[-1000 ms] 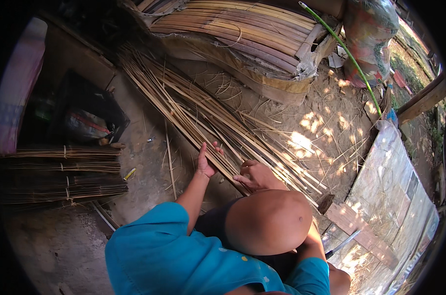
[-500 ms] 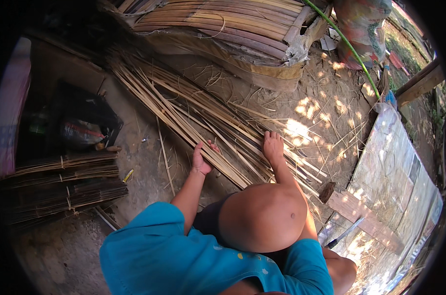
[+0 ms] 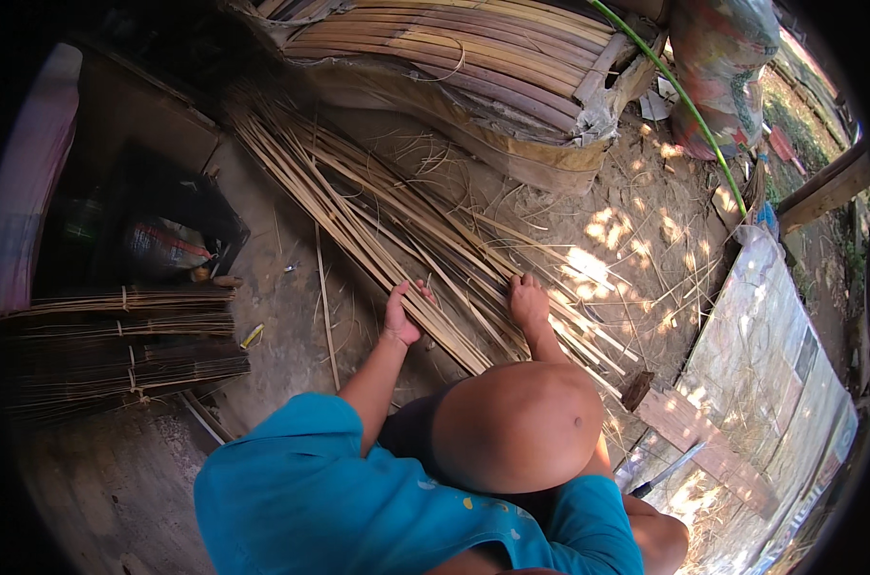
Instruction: The person sits on the ground and uses a knife to split long bamboo strips into thinner pieces. They repeatedly scrape the strips against a wooden board, gather the processed pieces, and bundle them together.
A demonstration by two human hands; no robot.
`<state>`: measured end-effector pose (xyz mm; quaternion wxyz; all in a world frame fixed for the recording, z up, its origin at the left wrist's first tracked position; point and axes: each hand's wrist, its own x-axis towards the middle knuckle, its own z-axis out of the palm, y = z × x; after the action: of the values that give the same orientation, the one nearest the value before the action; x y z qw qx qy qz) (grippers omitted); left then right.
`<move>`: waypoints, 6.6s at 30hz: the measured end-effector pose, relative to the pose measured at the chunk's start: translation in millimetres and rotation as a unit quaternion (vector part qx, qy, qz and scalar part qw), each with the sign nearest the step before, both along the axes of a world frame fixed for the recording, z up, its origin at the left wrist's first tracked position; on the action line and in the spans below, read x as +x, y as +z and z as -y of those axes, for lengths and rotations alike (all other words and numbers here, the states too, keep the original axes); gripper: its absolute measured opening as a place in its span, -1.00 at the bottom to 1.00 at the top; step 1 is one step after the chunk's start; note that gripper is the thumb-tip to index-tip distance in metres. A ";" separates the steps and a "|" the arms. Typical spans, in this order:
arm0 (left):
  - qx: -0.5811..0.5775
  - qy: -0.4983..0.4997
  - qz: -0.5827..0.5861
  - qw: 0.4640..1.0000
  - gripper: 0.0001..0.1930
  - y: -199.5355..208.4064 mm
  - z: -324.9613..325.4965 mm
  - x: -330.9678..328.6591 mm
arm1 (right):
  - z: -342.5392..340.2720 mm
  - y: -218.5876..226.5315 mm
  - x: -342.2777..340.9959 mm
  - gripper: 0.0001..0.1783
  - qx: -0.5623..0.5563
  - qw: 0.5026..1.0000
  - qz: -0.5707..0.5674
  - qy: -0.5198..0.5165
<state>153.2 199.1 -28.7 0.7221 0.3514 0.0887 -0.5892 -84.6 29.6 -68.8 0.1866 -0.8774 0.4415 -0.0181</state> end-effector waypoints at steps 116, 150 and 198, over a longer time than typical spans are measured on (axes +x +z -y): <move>-0.275 -0.392 0.750 0.456 -0.77 265.0 119.7 -231.6 | -155.8 308.2 -384.8 -0.34 -0.005 0.318 0.943 0.093; -0.430 -0.363 0.652 0.508 -0.64 325.1 132.9 -301.9 | -159.0 333.5 -367.6 -0.59 -0.097 0.274 0.944 -0.158; -0.318 -0.595 0.703 0.225 -0.01 194.1 156.1 -162.0 | -141.8 291.6 -387.4 -0.45 -0.085 0.164 0.944 -0.274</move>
<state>-8.8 43.0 165.4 -0.0135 0.3169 -0.8841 -0.3431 -472.1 171.4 222.8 0.3680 -0.0211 0.1353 -0.9197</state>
